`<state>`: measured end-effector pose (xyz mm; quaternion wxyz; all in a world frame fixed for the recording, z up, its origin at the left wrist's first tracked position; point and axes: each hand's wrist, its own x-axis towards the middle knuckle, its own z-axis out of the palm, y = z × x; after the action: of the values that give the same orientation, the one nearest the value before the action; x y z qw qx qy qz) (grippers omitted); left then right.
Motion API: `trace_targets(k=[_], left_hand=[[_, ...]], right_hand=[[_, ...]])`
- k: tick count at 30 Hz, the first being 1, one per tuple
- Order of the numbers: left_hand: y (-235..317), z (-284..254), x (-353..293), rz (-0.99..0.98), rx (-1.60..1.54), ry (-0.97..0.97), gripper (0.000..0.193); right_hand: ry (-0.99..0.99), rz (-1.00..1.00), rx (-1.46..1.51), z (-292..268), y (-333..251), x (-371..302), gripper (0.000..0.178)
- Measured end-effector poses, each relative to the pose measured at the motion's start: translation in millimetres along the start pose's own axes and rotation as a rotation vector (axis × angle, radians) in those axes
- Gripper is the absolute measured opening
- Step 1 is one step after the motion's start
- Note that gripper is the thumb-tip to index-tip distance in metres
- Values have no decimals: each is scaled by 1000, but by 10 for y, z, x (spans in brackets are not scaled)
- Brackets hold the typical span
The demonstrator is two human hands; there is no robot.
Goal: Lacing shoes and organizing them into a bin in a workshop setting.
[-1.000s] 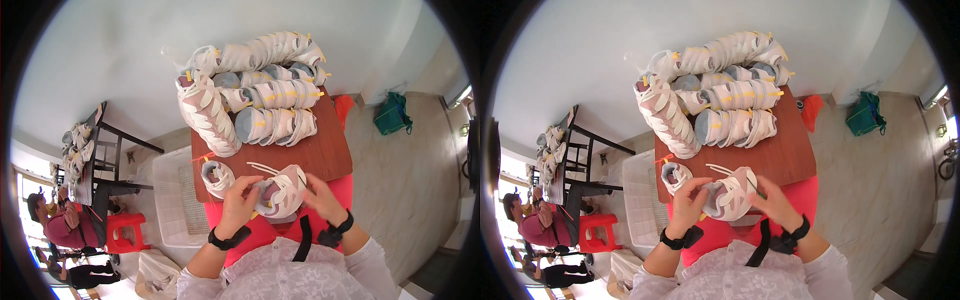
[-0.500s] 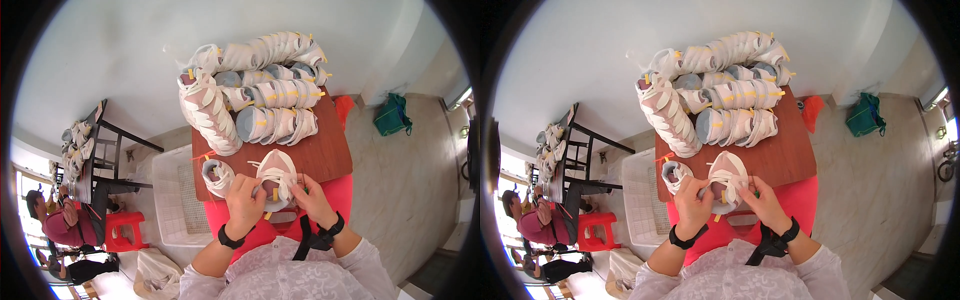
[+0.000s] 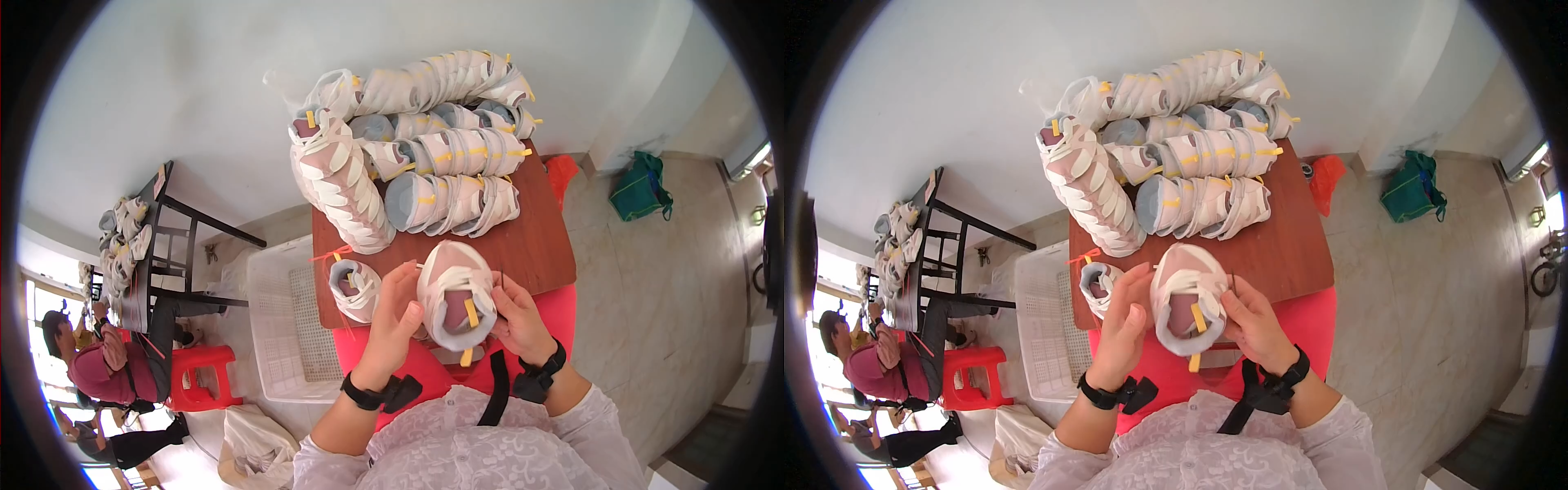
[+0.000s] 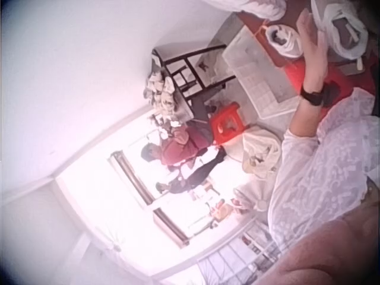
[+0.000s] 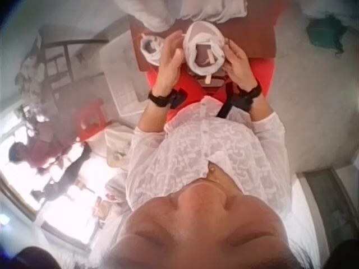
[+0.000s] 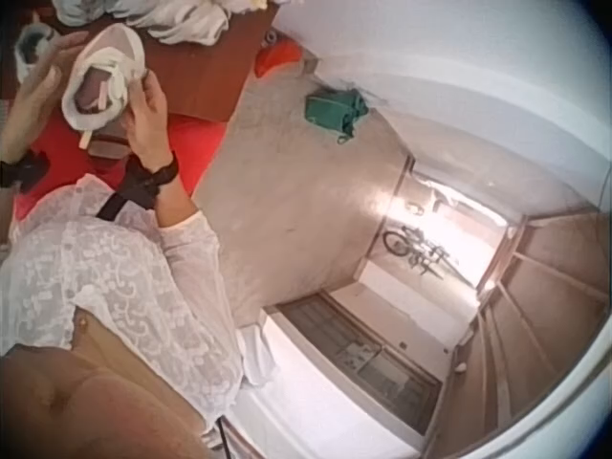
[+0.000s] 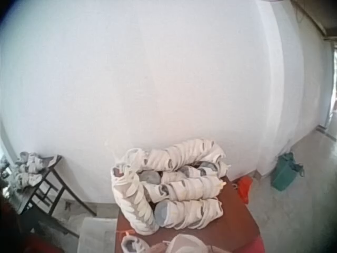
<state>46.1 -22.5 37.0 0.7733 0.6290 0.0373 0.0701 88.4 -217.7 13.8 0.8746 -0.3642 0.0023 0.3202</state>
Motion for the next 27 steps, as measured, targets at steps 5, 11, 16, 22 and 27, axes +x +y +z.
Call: trace_targets(k=[5, 11, 16, 22, 27], left_hand=[[-120, -166, 20, -417, -421, -170, 46], [-73, -66, 6, -379, -556, -76, 50], [-340, -1, -177, -464, -754, -160, 56], [-270, 85, -101, -27, -12, -239, 54], [-350, 87, -139, 107, 226, -190, 57]], right_hand=[[0, 46, -34, -79, 107, 34, 30], [-179, 293, -111, -275, 138, 2, 35], [160, 191, 188, 36, 140, 33, 37], [448, 272, 204, 251, 174, 78, 34], [137, 186, 26, 108, 246, 6, 28]])
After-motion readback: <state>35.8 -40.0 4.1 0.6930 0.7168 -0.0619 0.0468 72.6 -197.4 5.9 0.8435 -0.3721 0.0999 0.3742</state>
